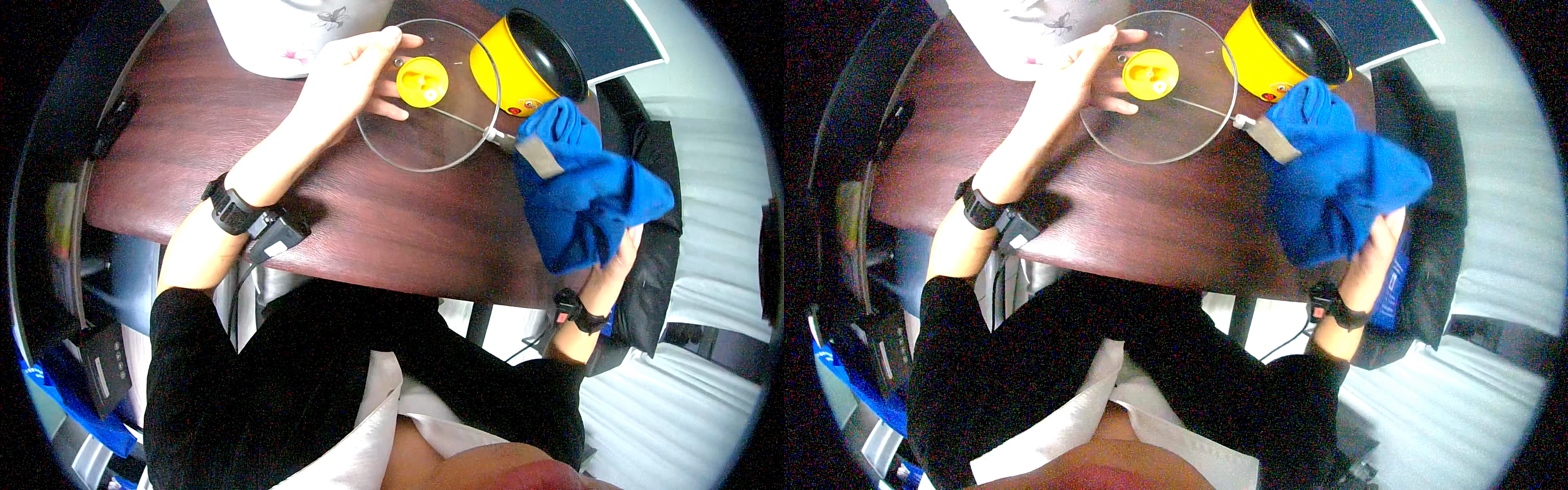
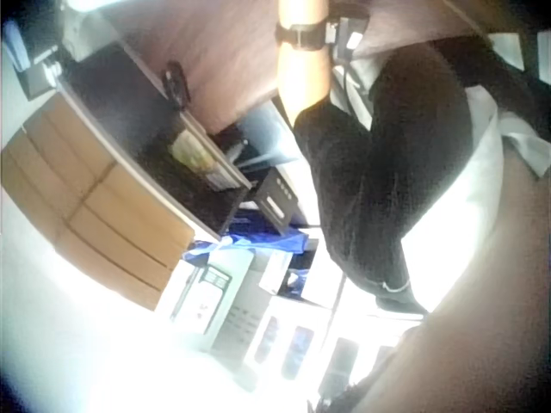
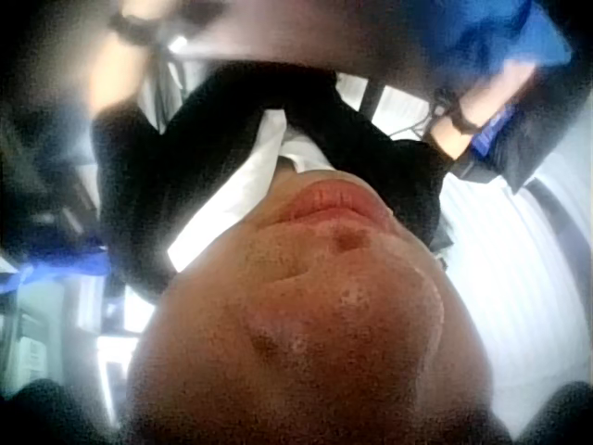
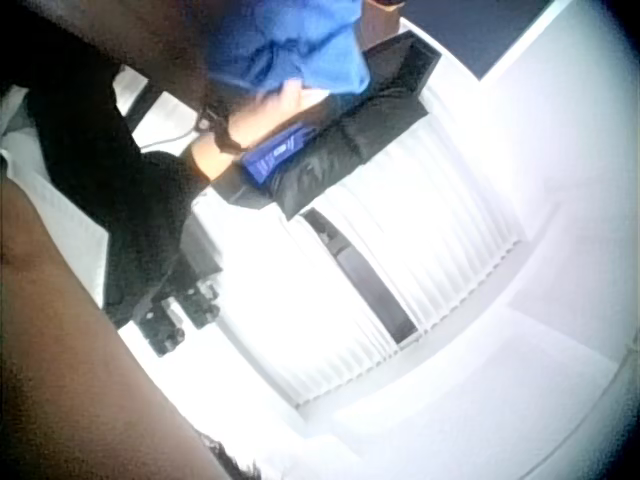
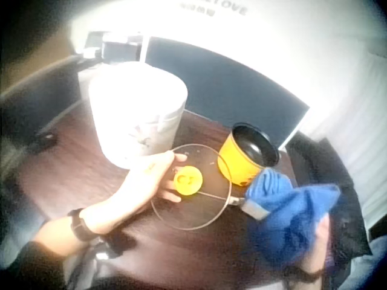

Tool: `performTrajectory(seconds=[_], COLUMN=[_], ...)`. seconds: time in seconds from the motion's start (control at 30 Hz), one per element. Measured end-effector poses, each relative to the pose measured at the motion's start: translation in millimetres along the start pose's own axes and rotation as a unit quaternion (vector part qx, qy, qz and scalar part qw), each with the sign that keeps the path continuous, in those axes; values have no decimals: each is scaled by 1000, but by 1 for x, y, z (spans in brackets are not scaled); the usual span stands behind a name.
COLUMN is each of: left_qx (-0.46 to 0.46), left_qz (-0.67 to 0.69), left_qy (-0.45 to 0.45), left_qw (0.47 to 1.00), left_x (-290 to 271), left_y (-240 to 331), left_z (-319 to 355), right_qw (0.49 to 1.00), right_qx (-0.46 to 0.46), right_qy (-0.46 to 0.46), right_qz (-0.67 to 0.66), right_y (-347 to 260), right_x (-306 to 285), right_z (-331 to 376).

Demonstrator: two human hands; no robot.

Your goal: The person cleans a glass lid with a blue cloth, then uses a screwdriver to attach a yellow plastic knob to the lid. They tighten the knob and place the lid onto a yellow pot.

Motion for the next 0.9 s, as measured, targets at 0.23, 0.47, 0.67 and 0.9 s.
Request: performTrajectory(seconds=[0.23, 0.47, 0.67, 0.9], left_qx=[-7, -4, 6, 19], left_qz=[14, -37, -52, -40], left_qy=[11, 8, 10, 23], left_qw=[1000, 999, 999, 999], left_x=[2, -5, -4, -7], left_y=[-9, -11, -10, -5], left_z=[-3, -3, -4, -7], right_qw=[930, 895, 692, 774], right_qx=[143, 25, -65, -7], right_qy=[-211, -60, -148, -143], right_qz=[265, 441, 704, 617], right_y=[92, 32, 58, 113], right_x=[-95, -50, 60, 38], right_z=[3, -41, -17, -60])
Point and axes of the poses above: each hand's wrist, its own z-axis away from the middle knuckle, its own x-axis out of the palm, y = z × x, the point moved 9 cm from there along -z, towards the middle knuckle, and after that the axes turned 14 degrees about y, right-handed, at the moved point
